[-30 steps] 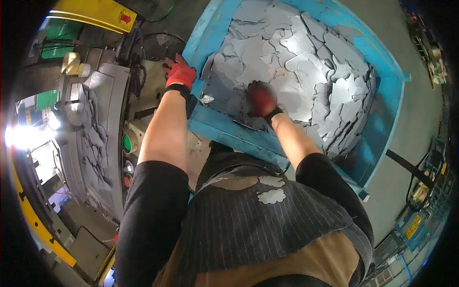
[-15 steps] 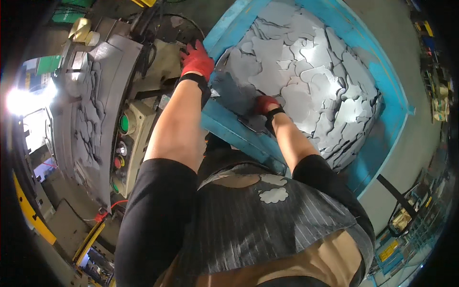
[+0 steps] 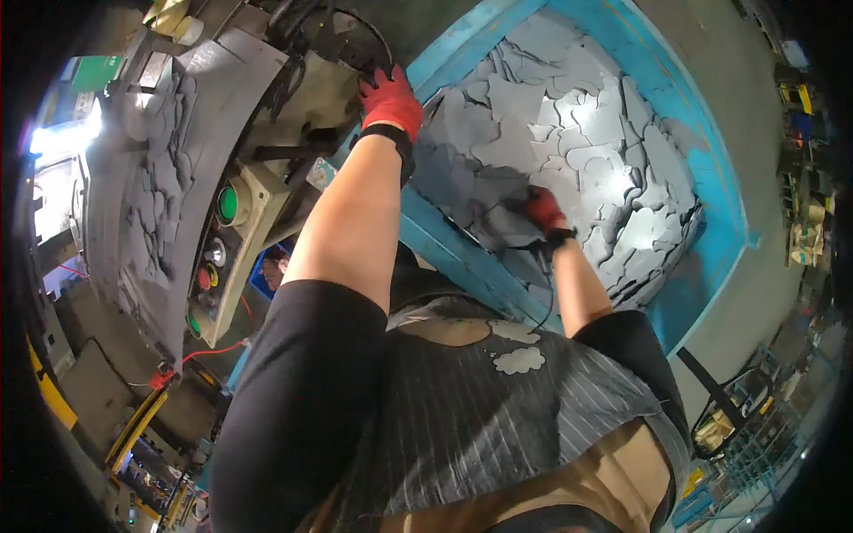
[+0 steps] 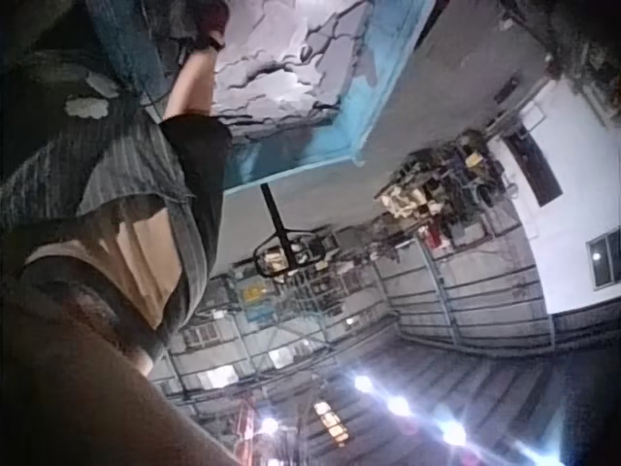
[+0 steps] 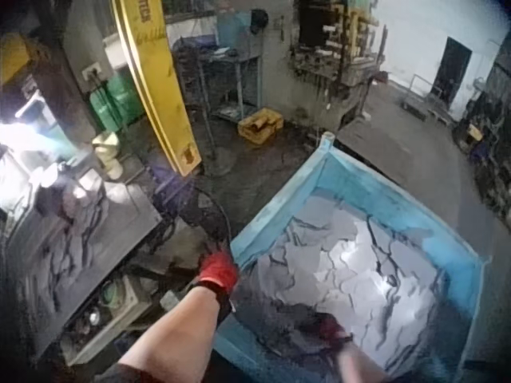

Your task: Using a hydraulic press to stamp or shape flat metal workpieces, then sorting the finished parts and scrap.

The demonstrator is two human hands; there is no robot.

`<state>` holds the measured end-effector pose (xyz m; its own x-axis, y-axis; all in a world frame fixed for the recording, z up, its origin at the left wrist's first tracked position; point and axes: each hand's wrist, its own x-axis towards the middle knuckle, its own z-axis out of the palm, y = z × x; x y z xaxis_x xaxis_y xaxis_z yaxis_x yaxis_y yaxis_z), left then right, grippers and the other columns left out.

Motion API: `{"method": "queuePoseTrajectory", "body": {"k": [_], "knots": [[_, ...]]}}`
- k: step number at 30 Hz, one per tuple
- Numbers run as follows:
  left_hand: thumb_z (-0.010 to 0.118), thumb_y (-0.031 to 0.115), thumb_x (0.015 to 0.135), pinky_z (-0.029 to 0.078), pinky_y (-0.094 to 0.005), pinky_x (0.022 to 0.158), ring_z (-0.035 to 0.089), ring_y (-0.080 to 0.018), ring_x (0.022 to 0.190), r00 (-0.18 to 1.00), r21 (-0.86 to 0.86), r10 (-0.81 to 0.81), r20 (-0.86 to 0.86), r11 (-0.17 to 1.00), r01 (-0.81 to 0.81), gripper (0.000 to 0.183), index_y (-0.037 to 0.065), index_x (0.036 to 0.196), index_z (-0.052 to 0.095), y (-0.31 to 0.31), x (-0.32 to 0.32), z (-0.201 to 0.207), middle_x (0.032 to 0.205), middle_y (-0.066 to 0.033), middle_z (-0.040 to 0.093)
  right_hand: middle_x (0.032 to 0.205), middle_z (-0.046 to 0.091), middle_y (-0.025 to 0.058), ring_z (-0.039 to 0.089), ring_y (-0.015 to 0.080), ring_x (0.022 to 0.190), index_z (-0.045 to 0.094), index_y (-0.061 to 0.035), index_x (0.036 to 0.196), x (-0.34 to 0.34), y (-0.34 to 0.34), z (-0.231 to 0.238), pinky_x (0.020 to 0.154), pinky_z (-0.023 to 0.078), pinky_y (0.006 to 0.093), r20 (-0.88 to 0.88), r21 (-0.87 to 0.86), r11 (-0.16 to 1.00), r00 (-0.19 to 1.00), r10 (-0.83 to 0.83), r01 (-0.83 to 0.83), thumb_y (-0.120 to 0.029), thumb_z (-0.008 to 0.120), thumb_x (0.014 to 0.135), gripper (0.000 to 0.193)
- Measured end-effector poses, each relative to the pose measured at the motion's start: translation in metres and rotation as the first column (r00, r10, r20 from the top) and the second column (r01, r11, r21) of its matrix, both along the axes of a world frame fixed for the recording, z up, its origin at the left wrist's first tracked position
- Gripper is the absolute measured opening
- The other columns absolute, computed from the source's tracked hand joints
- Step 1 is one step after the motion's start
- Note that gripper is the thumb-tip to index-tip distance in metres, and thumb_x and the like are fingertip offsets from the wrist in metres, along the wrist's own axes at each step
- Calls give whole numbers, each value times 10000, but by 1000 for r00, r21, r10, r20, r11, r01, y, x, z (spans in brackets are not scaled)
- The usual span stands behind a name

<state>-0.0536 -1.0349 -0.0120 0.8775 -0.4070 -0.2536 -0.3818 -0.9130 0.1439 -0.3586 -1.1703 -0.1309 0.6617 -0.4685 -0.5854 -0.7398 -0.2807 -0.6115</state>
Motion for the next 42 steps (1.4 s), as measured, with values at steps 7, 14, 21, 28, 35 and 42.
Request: {"method": "queuePoseTrajectory", "body": {"k": [7, 14, 21, 28, 35, 42], "knots": [[629, 176, 697, 286, -491, 1010, 236, -437, 1267, 998, -20, 40, -47, 999, -41, 695, 197, 1324, 330, -2, 1, -3, 1389, -109, 273, 991, 633, 107, 578, 158, 906, 571, 75, 1058, -98, -62, 92, 826, 442, 276, 296, 169, 809, 754, -587, 563, -161, 572, 806, 345], [593, 311, 752, 237, -499, 1036, 216, -446, 1275, 999, 80, 24, -24, 997, -22, 707, 216, 1372, 268, -5, 11, -17, 1412, -120, 238, 1130, 551, 88, 519, 227, 1050, 539, -50, 1124, -127, -21, 129, 908, 414, 393, 347, 629, 426, 256, -902, 650, -282, 476, 883, 340], [519, 498, 820, 242, -395, 1053, 258, -319, 1293, 883, -651, -463, -76, 693, 308, 780, 8, 1357, 239, 31, -27, 32, 1395, -202, 262, 1229, 499, 105, 487, 223, 1107, 455, -35, 1238, -115, 23, 151, 950, 388, 389, 664, 437, 833, 503, -553, 339, -238, 462, 889, 404], [687, 127, 765, 287, -364, 1023, 361, -211, 1219, 454, -748, -658, -601, 264, -609, 767, 31, 1366, 220, 144, -117, 110, 1327, -109, 380, 1125, 533, 104, 534, 186, 1014, 493, -28, 1181, 51, 127, 239, 838, 445, 334, 643, 657, 739, 620, -450, -145, -230, 479, 908, 340], [560, 162, 864, 500, -310, 781, 609, -187, 893, 800, -826, -381, -464, -141, -546, 316, 21, 1144, 517, 300, -33, 127, 1050, -88, 605, 1018, 583, 55, 592, 157, 867, 517, -35, 1135, 226, 246, 266, 686, 512, 289, 554, 800, 509, 720, -419, -319, -108, 550, 847, 299], [492, 268, 884, 397, -387, 964, 495, -247, 1105, 820, -640, -149, -553, -555, -532, 472, -16, 1254, 420, 440, 53, 77, 1269, -122, 462, 1236, 470, 94, 548, 162, 1015, 338, -43, 1319, 342, 319, 246, 868, 415, 257, 820, 373, 696, 570, 62, -613, -12, 558, 832, 535]]}}
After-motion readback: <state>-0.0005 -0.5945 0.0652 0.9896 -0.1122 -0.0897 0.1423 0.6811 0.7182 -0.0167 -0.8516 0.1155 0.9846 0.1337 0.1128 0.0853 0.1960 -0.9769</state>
